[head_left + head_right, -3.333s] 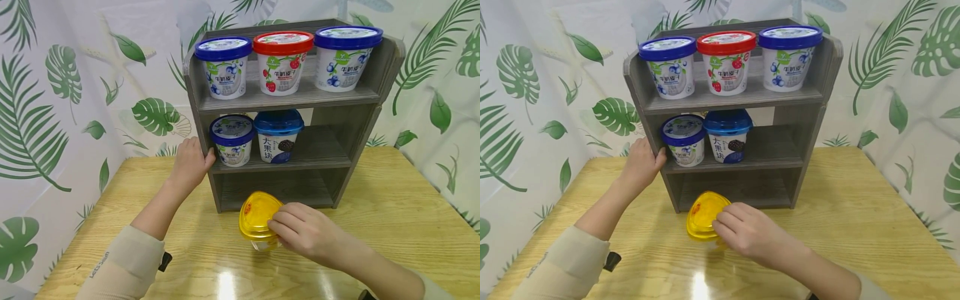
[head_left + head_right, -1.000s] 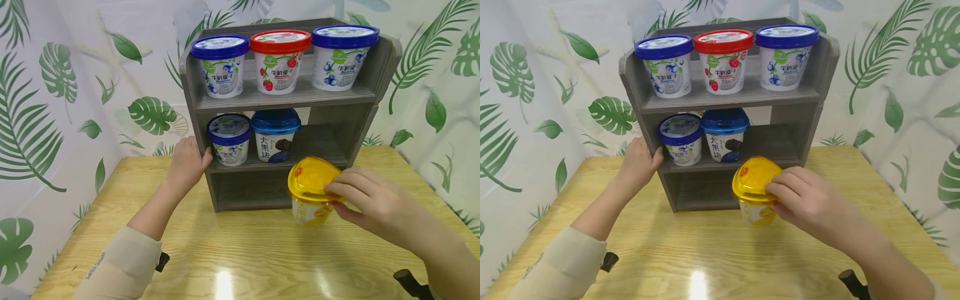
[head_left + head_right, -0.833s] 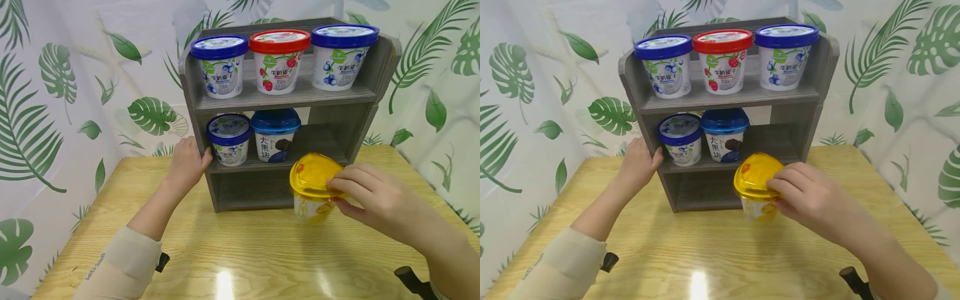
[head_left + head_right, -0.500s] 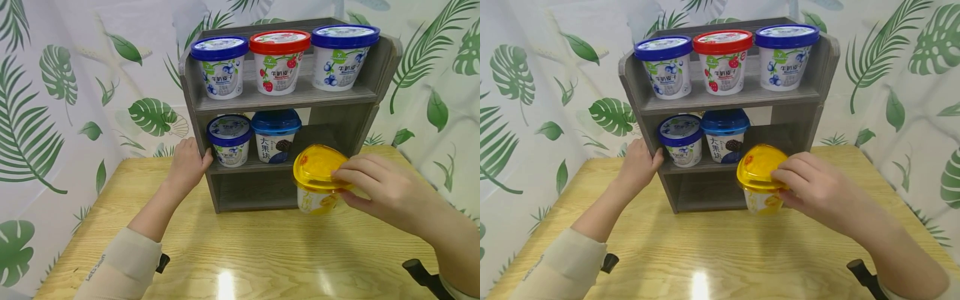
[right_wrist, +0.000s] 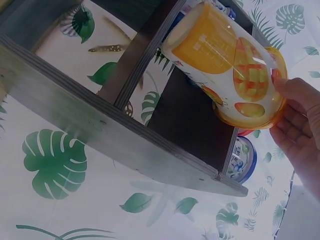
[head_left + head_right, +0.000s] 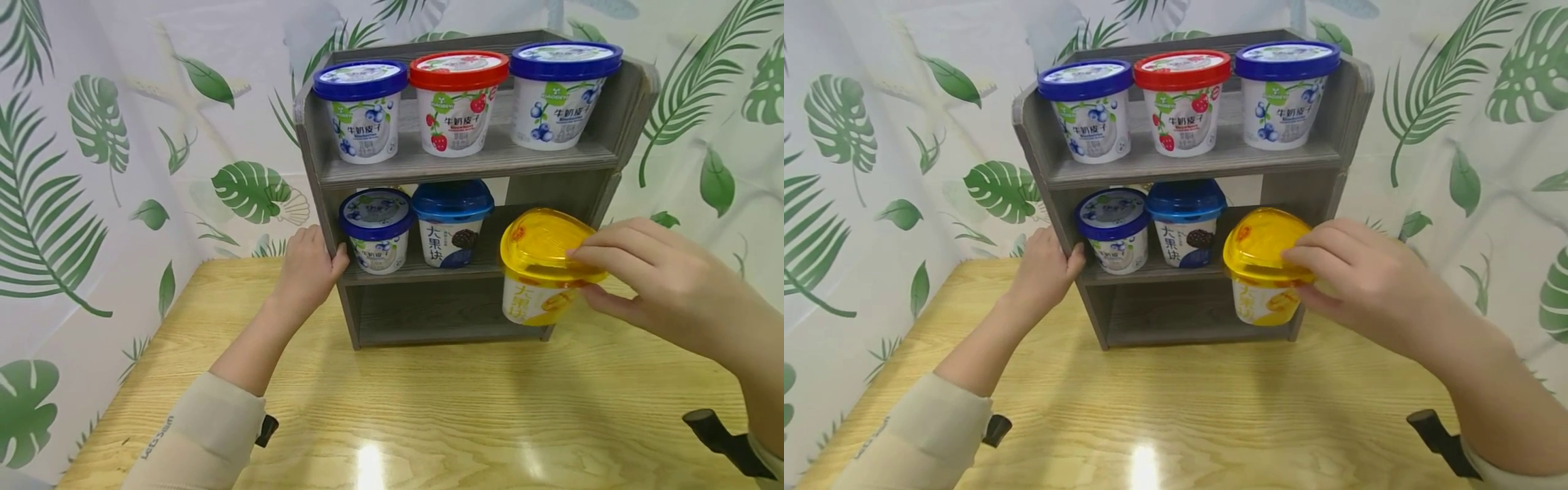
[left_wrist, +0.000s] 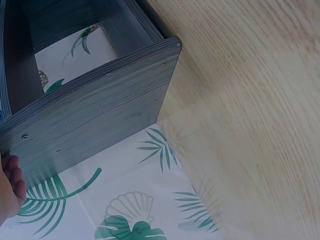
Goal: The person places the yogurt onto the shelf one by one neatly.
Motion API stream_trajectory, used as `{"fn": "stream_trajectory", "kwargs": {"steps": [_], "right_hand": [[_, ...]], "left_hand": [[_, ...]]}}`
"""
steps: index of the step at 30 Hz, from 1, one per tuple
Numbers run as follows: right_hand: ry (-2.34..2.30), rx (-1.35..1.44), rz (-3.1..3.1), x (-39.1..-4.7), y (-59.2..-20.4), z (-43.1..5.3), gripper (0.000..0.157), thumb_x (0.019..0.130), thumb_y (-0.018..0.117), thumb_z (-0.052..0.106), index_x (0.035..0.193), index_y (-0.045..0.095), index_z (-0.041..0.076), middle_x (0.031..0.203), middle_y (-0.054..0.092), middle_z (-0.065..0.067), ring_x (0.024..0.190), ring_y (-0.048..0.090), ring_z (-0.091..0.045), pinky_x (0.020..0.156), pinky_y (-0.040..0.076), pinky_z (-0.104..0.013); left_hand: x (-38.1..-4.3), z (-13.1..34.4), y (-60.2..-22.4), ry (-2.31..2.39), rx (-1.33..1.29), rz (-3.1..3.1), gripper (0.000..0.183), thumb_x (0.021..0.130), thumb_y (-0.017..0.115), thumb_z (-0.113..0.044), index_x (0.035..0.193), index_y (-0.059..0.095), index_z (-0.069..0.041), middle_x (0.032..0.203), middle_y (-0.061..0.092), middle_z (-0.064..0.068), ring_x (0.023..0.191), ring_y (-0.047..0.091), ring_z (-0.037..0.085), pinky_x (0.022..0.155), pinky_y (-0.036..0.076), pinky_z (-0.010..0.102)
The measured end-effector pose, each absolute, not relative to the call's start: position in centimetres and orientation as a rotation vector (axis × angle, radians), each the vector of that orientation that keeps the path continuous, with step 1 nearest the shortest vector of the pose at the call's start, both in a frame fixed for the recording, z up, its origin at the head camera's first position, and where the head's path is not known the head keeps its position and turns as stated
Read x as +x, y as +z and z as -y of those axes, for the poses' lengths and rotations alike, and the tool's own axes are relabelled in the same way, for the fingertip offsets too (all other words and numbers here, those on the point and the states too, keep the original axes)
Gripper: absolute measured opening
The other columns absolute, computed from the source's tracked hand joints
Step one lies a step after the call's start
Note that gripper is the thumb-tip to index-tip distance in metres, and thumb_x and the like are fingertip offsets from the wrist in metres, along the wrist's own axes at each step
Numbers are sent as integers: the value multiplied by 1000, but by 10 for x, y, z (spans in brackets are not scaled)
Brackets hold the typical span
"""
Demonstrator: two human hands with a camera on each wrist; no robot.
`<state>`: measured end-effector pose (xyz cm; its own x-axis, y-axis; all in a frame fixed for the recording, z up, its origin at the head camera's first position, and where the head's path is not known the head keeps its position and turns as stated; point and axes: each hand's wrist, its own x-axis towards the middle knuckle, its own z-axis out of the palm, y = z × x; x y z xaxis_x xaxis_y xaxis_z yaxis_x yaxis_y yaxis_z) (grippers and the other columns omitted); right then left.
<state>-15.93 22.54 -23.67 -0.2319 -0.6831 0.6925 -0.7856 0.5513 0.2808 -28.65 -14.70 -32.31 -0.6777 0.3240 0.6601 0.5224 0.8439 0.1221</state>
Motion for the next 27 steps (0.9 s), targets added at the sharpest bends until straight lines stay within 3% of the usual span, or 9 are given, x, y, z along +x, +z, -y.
{"fn": "stream_trajectory", "kwargs": {"steps": [14, 27], "right_hand": [[167, 1177, 1960, -172, -231, -230, 53, 99, 37, 39, 90, 66, -4, 87, 64, -13, 77, 56, -27, 98, 24, -5], [138, 1181, 1951, -190, -231, -232, 52, 99, 37, 39, 90, 65, -4, 88, 64, -12, 76, 56, -25, 87, 31, -12]], "left_hand": [[-284, 146, -320, -408, -627, 2377, 27, 89, 49, -19, 93, 52, 7, 79, 54, 20, 75, 49, 36, 70, 39, 45], [-284, 146, -319, -410, -624, 2396, 28, 89, 49, -19, 98, 53, 7, 82, 56, 20, 77, 50, 36, 71, 39, 45]]}}
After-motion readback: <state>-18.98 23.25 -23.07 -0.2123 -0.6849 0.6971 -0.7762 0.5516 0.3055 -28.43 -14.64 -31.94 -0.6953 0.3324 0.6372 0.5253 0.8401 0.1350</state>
